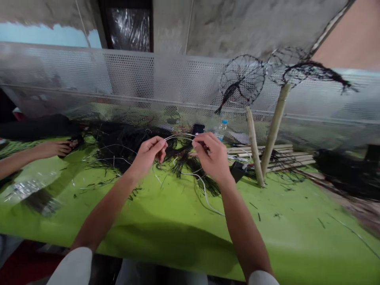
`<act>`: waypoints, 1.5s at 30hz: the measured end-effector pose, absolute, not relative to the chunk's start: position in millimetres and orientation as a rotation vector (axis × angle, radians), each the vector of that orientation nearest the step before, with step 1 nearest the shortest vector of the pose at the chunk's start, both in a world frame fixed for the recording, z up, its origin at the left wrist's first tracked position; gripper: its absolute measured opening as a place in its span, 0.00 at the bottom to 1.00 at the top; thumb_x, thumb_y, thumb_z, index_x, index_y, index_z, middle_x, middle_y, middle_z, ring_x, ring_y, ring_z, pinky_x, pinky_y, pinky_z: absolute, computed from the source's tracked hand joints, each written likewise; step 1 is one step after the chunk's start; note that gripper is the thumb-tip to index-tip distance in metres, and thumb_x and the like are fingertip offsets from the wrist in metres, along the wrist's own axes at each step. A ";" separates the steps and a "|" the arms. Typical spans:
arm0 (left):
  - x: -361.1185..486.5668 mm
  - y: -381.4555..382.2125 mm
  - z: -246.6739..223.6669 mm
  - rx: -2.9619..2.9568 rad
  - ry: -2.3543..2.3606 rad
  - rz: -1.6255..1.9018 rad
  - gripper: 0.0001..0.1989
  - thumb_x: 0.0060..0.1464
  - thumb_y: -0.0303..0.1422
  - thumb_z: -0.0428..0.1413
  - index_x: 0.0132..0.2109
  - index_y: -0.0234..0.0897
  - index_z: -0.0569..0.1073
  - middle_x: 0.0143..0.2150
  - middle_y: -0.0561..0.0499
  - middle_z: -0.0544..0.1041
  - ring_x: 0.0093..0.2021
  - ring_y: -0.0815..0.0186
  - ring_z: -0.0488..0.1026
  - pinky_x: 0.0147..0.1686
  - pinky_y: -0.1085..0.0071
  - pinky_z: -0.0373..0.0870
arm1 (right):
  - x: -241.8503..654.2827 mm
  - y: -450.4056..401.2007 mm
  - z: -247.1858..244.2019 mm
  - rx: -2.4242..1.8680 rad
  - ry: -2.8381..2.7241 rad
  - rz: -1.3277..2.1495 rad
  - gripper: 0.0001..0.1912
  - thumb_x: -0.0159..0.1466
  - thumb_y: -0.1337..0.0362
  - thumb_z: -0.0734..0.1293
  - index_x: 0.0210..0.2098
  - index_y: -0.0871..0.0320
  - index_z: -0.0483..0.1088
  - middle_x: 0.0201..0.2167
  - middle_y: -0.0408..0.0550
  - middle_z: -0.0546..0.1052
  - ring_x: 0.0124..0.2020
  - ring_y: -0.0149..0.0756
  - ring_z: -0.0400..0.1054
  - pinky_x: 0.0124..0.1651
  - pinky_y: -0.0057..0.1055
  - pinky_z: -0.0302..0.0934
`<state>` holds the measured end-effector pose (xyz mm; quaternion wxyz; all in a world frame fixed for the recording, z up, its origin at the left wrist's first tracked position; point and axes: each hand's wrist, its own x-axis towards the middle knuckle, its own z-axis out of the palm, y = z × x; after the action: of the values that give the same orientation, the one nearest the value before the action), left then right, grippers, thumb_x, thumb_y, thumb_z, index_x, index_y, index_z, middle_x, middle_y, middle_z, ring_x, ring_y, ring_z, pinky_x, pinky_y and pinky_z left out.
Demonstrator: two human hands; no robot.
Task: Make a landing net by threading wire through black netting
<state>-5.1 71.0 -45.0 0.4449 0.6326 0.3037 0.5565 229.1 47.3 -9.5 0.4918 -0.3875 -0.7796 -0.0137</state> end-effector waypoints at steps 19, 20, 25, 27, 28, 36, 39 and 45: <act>-3.6 95.9 -47.0 1.645 0.626 1.413 0.16 0.64 0.45 0.61 0.37 0.35 0.78 0.24 0.54 0.73 0.22 0.73 0.69 0.24 0.75 0.68 | 229.0 74.9 -22.4 -0.827 -1.839 0.067 0.07 0.68 0.62 0.70 0.34 0.56 0.77 0.43 0.48 0.76 0.28 0.28 0.64 0.30 0.30 0.61; -4.5 96.4 -46.9 1.671 0.629 1.383 0.16 0.64 0.45 0.61 0.38 0.35 0.78 0.24 0.54 0.73 0.22 0.73 0.69 0.24 0.75 0.67 | 226.9 75.4 -25.0 -0.842 -1.832 0.085 0.07 0.68 0.62 0.70 0.33 0.56 0.77 0.43 0.48 0.76 0.28 0.28 0.64 0.31 0.30 0.61; -7.5 95.3 -44.6 1.795 0.639 1.263 0.17 0.66 0.46 0.59 0.41 0.36 0.79 0.26 0.52 0.74 0.24 0.71 0.70 0.25 0.74 0.68 | 214.6 73.1 -33.3 -0.869 -1.781 0.089 0.07 0.67 0.64 0.69 0.33 0.56 0.77 0.45 0.49 0.76 0.37 0.34 0.70 0.44 0.36 0.68; -9.1 94.5 -42.7 1.826 0.650 1.268 0.17 0.68 0.46 0.57 0.42 0.36 0.80 0.28 0.51 0.75 0.26 0.71 0.71 0.28 0.74 0.69 | 210.2 71.0 -34.5 -0.869 -1.768 0.046 0.06 0.67 0.65 0.70 0.33 0.56 0.77 0.47 0.50 0.75 0.41 0.36 0.71 0.48 0.39 0.69; -10.6 94.0 -41.2 1.842 0.655 1.272 0.17 0.68 0.45 0.56 0.42 0.36 0.80 0.29 0.51 0.76 0.28 0.71 0.72 0.29 0.74 0.70 | 208.3 70.0 -35.1 -0.867 -1.775 0.027 0.06 0.67 0.65 0.70 0.33 0.56 0.77 0.49 0.50 0.74 0.42 0.36 0.71 0.49 0.40 0.69; -39.4 88.2 -21.3 1.998 0.709 1.114 0.13 0.70 0.37 0.54 0.46 0.35 0.81 0.34 0.48 0.81 0.32 0.69 0.78 0.33 0.74 0.75 | 200.2 69.7 -41.7 -0.829 -1.820 -0.087 0.05 0.68 0.65 0.70 0.37 0.53 0.80 0.50 0.50 0.74 0.41 0.37 0.70 0.47 0.42 0.68; -50.3 87.7 -16.6 2.033 0.750 1.019 0.14 0.71 0.36 0.53 0.50 0.34 0.80 0.38 0.46 0.83 0.34 0.68 0.80 0.35 0.73 0.78 | 198.9 73.5 -46.3 -0.809 -1.777 -0.125 0.05 0.68 0.64 0.70 0.38 0.53 0.80 0.48 0.50 0.74 0.41 0.37 0.70 0.45 0.41 0.69; -66.2 91.9 -12.9 2.046 0.817 0.878 0.16 0.71 0.35 0.51 0.55 0.32 0.78 0.43 0.43 0.84 0.40 0.66 0.83 0.42 0.71 0.80 | 199.9 82.6 -53.4 -0.783 -1.769 -0.063 0.05 0.68 0.64 0.71 0.38 0.55 0.80 0.47 0.51 0.74 0.37 0.34 0.69 0.37 0.36 0.67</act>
<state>-66.2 91.9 -12.9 0.3758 0.7995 0.3194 0.3430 199.9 82.6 -53.4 0.5669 -0.3333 -0.7529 -0.0267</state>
